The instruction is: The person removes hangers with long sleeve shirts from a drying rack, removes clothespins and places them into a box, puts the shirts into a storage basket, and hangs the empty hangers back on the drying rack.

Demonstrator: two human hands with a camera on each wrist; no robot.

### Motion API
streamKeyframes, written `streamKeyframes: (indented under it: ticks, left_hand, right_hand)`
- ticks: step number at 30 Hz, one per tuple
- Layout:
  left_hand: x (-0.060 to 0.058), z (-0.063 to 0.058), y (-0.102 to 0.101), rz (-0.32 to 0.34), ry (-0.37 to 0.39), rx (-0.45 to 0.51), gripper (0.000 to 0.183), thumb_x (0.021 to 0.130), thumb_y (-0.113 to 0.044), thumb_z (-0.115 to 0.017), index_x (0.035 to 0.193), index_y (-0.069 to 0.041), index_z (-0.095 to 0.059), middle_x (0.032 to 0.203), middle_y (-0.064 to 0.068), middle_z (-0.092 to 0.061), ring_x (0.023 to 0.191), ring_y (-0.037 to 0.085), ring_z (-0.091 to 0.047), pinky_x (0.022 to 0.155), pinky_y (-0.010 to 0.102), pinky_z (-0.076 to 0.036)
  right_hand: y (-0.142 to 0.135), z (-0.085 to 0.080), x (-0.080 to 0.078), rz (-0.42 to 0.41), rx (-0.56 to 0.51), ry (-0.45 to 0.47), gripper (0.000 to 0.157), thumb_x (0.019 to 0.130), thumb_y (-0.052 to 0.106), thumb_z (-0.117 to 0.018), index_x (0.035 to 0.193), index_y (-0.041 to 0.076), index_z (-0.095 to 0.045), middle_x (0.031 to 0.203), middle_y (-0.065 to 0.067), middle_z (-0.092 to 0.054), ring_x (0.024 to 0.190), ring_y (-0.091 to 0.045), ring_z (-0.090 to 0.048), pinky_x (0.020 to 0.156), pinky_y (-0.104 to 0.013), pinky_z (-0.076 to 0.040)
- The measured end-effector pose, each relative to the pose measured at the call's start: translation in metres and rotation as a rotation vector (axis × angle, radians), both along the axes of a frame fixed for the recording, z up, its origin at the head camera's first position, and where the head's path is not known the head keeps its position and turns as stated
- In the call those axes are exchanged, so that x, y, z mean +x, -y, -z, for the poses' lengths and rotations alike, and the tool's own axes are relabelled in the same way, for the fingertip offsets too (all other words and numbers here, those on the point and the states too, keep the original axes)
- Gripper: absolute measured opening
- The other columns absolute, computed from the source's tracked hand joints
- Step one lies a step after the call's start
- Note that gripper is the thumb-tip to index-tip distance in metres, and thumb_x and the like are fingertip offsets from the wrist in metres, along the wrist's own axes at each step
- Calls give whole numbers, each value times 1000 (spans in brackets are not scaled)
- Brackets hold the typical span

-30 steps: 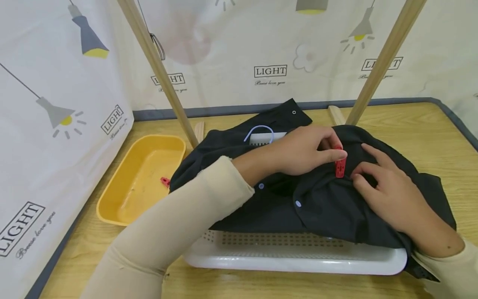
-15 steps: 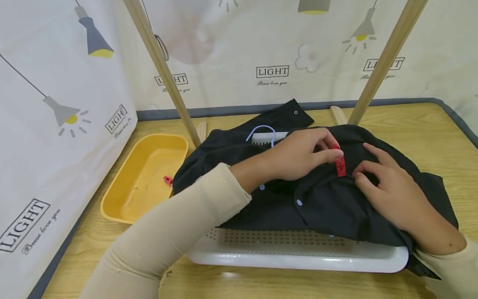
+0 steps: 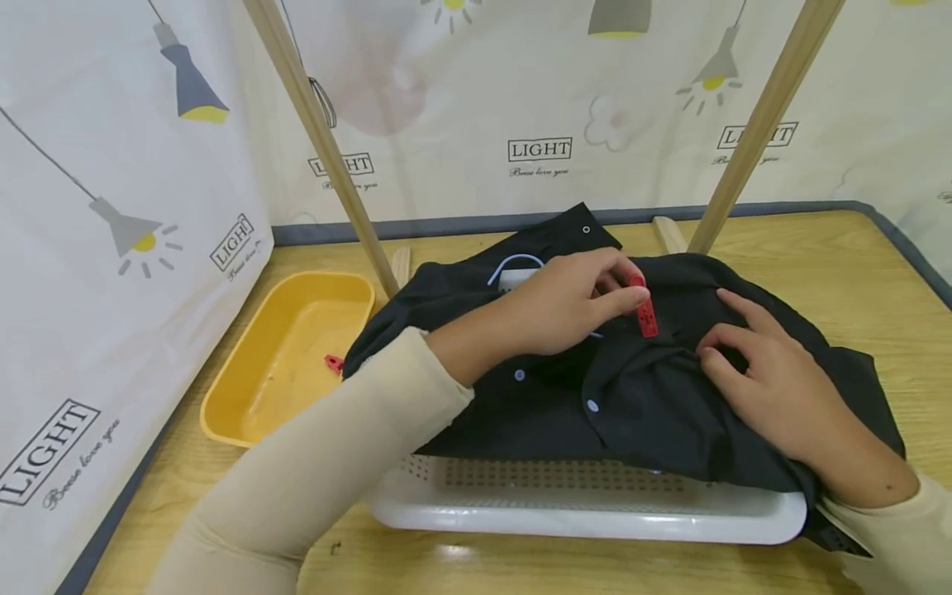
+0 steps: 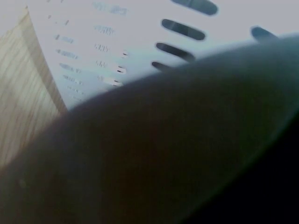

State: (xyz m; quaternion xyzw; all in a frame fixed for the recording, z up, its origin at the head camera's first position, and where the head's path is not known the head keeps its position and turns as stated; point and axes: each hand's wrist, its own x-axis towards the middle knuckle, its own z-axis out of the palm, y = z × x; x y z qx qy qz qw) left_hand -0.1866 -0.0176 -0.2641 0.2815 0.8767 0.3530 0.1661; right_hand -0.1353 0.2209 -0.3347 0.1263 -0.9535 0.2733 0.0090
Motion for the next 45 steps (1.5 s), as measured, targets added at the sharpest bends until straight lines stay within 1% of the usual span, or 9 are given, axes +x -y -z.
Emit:
streamKeyframes:
  ticks: [7, 12, 16, 21, 26, 32, 37, 40, 45]
  left_hand:
    - [10, -10, 23, -27, -34, -36, 30, 90, -45, -51, 112, -25, -55, 98, -13, -61, 89, 0, -56, 79, 20, -45]
    - [20, -12, 38, -41, -54, -32, 28, 89, -45, -53, 110, -25, -56, 95, -14, -62, 86, 0, -57, 76, 22, -46]
    - [25, -13, 51, -69, -80, -69, 27, 89, -45, -53, 107, -26, -56, 95, -14, -61, 86, 1, -57, 76, 23, -47]
    - [31, -17, 58, -75, -85, -125, 26, 88, -46, -53, 107, -27, -56, 98, -13, -61, 87, 2, -56, 75, 22, -47]
    - [37, -22, 65, -95, -104, -132, 25, 88, -47, -54, 106, -29, -56, 95, -14, -62, 82, 4, -57, 71, 23, -47]
    - [44, -21, 84, -142, -107, -137, 24, 88, -47, -54, 105, -30, -56, 92, -16, -62, 79, 3, -58, 71, 23, -48]
    - [48, -19, 102, -205, -91, -124, 24, 87, -43, -57, 107, -29, -57, 92, -16, -62, 82, 4, -58, 73, 23, -49]
    - [49, -19, 109, -206, -87, -104, 24, 88, -41, -57, 108, -28, -57, 92, -15, -63, 82, 4, -59, 75, 24, -49]
    - [51, -20, 116, -216, -115, -102, 25, 87, -44, -56, 107, -30, -57, 92, -16, -63, 80, 4, -59, 74, 25, -48]
  right_hand:
    - [0, 0, 0, -3, -9, -19, 25, 93, 28, -47, 93, 11, -65, 150, -15, -23, 131, -48, -27, 89, -69, -22]
    - [0, 2, 2, -2, -17, -19, 25, 93, 28, -47, 93, 11, -65, 151, -14, -22, 129, -50, -29, 88, -67, -24]
    - [0, 2, 2, -10, -21, -20, 25, 93, 29, -47, 93, 12, -65, 151, -14, -21, 130, -49, -27, 88, -67, -23]
    - [-3, 3, 2, -9, -22, -7, 26, 94, 29, -46, 94, 11, -65, 151, -15, -20, 131, -49, -25, 88, -67, -23]
    - [-3, 3, 1, -16, -23, -20, 25, 94, 29, -47, 94, 11, -65, 151, -15, -20, 130, -50, -26, 88, -67, -24]
    - [-1, 3, 0, -25, -21, -17, 25, 94, 29, -47, 94, 12, -65, 151, -15, -20, 130, -50, -26, 87, -66, -25]
    - [1, 3, -2, -30, -22, -25, 25, 93, 30, -47, 93, 12, -65, 151, -15, -21, 130, -49, -26, 87, -65, -26]
    - [1, 2, -2, -25, -19, -19, 26, 93, 30, -47, 93, 11, -65, 151, -16, -20, 131, -49, -25, 88, -66, -25]
    - [0, 3, -2, -25, -22, -21, 25, 93, 28, -47, 93, 11, -65, 150, -17, -21, 132, -48, -24, 89, -66, -25]
